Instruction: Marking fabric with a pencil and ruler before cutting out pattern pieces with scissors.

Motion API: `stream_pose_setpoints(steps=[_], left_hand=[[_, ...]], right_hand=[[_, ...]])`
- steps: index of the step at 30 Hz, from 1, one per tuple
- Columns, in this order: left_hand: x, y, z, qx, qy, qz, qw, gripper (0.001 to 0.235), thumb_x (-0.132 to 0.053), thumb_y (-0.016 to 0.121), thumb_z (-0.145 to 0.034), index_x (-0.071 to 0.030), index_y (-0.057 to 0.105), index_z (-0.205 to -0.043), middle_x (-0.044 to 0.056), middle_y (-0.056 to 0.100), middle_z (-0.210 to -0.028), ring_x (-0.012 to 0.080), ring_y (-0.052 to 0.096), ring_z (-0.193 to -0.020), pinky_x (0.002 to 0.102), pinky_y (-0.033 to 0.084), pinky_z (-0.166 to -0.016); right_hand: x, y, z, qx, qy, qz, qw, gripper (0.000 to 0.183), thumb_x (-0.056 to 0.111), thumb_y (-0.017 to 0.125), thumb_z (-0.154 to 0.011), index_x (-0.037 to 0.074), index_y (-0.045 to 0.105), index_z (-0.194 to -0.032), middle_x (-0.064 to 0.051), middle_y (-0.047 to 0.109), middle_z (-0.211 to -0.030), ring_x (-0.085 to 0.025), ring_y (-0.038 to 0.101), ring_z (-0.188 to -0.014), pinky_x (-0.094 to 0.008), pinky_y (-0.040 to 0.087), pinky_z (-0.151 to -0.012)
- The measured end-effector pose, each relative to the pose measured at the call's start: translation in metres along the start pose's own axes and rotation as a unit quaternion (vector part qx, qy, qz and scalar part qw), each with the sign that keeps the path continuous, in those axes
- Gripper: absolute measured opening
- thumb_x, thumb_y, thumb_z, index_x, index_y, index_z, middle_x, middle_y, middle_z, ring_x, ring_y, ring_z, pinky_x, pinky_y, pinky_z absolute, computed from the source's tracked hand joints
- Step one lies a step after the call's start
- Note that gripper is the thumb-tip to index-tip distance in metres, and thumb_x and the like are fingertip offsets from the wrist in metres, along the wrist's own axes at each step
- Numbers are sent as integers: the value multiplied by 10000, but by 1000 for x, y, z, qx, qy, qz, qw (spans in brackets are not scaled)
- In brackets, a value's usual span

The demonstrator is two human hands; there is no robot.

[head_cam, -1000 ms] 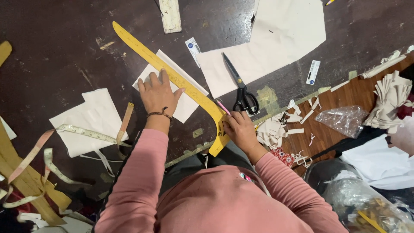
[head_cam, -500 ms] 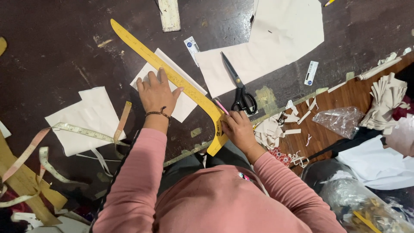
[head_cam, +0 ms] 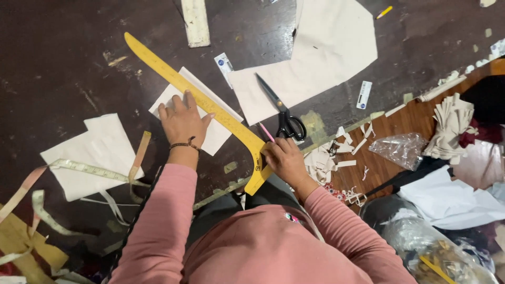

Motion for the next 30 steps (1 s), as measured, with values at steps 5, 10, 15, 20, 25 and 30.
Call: stream_pose_setpoints(steps=[5, 10, 15, 20, 25, 30], left_hand=[[-3, -9, 2, -95, 43, 10, 994, 830, -543, 786, -819, 3, 606, -1418, 257, 605, -1194, 459, 678, -1044, 559, 334, -1099], [-7, -14, 9, -170, 62, 3, 984, 843, -499, 870, -729, 16, 669, -1365, 244, 596, -1066, 477, 697, -868, 563, 388, -1059], [0, 1, 3, -44, 2, -26, 999, 853, -633, 674, -889, -39, 589, -1495, 210, 597, -1147, 461, 699, -991, 511, 302, -1144], [-2, 0, 2, -4, -9, -21, 1000, 913, -674, 628, -889, -34, 530, -1533, 228, 577, -1202, 487, 685, -1045, 508, 271, -1159], [0, 8, -2, 39, -41, -21, 998, 933, -681, 614, -891, -46, 477, -1561, 255, 567, -1279, 504, 651, -1142, 530, 238, -1170], [3, 20, -4, 62, -56, 9, 996, 932, -688, 637, -862, -92, 443, -1551, 228, 507, -1492, 410, 507, -1363, 547, 210, -1188]], right_hand=[[-11, 6, 7, -2, 9, 11, 1000, 253, 185, 797, -772, 78, 700, -980, -130, 648, -953, -323, 619, -756, -413, 530, -687], [-2, -3, 1, 4, -1, 18, 1000, 286, 182, 801, -767, 56, 685, -996, -152, 641, -974, -343, 619, -759, -416, 539, -710], [-4, 1, 4, 11, -23, 8, 1000, 202, 235, 635, -960, 52, 673, -1037, -150, 629, -966, -327, 623, -761, -399, 537, -680], [10, -20, -27, 26, -9, -56, 998, 322, 114, 496, -1020, 34, 618, -1308, -217, 652, -1085, -396, 664, -882, -441, 568, -773], [-9, 7, -40, 52, 51, -191, 979, 506, 58, 538, -980, 67, 486, -1483, -214, 711, -1034, -387, 719, -901, -464, 599, -835], [-14, 22, -81, 38, 53, -71, 995, 237, 155, 656, -981, 143, 691, -1215, -75, 742, -925, -275, 744, -872, -358, 599, -795]])
Point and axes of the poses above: each hand's wrist, its own z-axis away from the middle knuckle, its own y-axis out of the palm, x = y × z, the point moved 9 cm from there along -z, towards the middle knuckle
